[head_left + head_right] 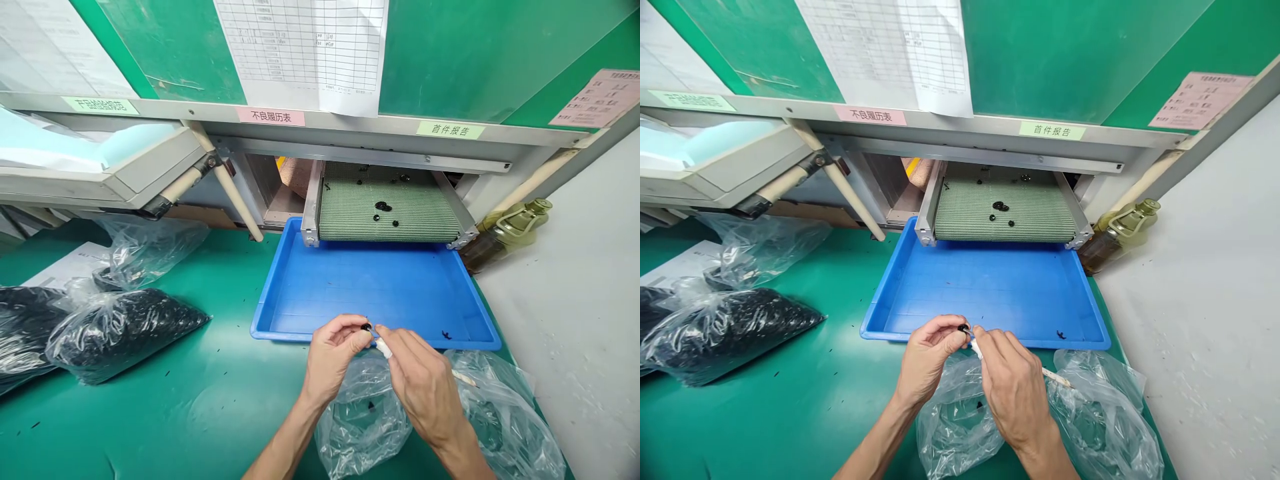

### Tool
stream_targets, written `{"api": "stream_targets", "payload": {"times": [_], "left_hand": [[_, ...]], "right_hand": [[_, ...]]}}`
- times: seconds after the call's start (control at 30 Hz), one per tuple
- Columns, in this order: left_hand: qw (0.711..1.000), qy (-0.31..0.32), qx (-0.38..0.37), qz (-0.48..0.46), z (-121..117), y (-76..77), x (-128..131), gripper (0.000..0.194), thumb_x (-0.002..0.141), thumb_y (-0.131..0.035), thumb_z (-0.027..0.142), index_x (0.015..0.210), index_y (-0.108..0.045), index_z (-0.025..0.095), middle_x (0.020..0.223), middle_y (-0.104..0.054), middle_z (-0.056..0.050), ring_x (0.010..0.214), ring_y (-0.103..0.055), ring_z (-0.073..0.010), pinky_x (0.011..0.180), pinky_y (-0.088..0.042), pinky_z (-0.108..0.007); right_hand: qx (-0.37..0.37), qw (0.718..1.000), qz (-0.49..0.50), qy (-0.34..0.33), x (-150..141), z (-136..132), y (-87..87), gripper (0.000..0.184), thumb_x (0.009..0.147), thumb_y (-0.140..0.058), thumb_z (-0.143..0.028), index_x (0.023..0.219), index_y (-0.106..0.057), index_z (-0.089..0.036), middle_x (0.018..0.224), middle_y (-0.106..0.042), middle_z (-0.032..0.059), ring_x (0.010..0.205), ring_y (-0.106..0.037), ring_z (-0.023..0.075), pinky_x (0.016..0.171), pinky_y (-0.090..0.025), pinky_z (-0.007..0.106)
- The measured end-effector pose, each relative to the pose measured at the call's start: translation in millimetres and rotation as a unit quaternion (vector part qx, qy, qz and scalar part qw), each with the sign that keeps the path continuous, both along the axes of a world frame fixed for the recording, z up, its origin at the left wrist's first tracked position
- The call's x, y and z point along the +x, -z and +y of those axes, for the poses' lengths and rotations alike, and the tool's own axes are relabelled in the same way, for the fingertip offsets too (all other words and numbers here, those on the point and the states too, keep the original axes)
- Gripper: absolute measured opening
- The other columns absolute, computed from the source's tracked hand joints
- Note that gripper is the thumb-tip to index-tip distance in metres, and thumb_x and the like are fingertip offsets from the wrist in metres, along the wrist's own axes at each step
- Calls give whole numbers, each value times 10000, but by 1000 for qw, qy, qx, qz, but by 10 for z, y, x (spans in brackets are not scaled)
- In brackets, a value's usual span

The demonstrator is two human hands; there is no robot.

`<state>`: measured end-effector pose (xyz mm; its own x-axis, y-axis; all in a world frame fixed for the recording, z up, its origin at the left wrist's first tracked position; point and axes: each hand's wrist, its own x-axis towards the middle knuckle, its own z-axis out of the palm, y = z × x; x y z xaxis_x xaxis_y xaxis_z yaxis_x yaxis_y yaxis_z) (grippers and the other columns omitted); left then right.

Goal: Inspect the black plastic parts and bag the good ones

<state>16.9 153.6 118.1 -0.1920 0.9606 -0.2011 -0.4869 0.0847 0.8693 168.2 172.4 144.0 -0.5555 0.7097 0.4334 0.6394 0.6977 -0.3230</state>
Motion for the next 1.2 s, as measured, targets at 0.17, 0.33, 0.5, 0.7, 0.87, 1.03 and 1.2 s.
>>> {"api": "stream_targets", "payload": {"times": [0.17,0.33,0.5,0.7,0.87,1.03,1.2], "left_hand": [[1000,9,10,16,-15,6,-17,172,684,-794,229,838,-736,182,843,-691,-14,729,-619,-107,700,-514,-205],[999,-2,37,35,-24,-8,-30,133,681,-789,201,805,-741,192,874,-667,-10,801,-607,-113,719,-504,-188],[998,-15,36,44,-9,3,-15,169,675,-790,192,833,-728,198,817,-667,4,742,-594,-98,691,-497,-179],[985,4,109,135,38,57,-63,92,732,-743,198,823,-735,195,869,-682,-30,833,-620,-146,743,-505,-226],[977,36,89,189,183,253,-122,106,769,-709,252,840,-724,175,901,-676,-60,819,-635,-170,734,-515,-260],[969,69,57,232,389,458,-168,158,790,-678,293,888,-705,172,883,-693,-54,791,-645,-169,760,-512,-268],[964,96,38,243,470,448,-180,204,775,-690,312,928,-694,176,861,-711,-50,778,-642,-162,758,-508,-266]], "right_hand": [[-32,999,14,2,9,-58,11,370,908,-329,-63,1181,-559,-160,899,-641,62,795,-609,179,668,-479,288],[-7,1000,10,-2,-34,-56,7,350,927,-334,-72,1187,-559,-140,855,-622,60,772,-591,179,671,-471,295],[58,998,12,31,-122,-70,75,293,928,-370,-75,1118,-590,-113,810,-637,70,759,-600,179,690,-452,286],[-127,987,89,38,-117,-9,129,266,917,-353,-128,933,-613,-180,715,-619,9,631,-569,134,584,-399,238],[-435,886,161,26,-93,220,188,329,913,-394,-327,641,-520,-192,521,-494,-46,459,-378,90,475,-287,221],[-463,867,180,39,-119,480,393,292,864,-426,-301,632,-550,-174,572,-571,-17,526,-427,95,525,-314,213],[-468,866,166,62,-90,742,551,336,884,-373,-362,806,-623,-151,560,-560,-21,459,-376,94,459,-296,212]]}}
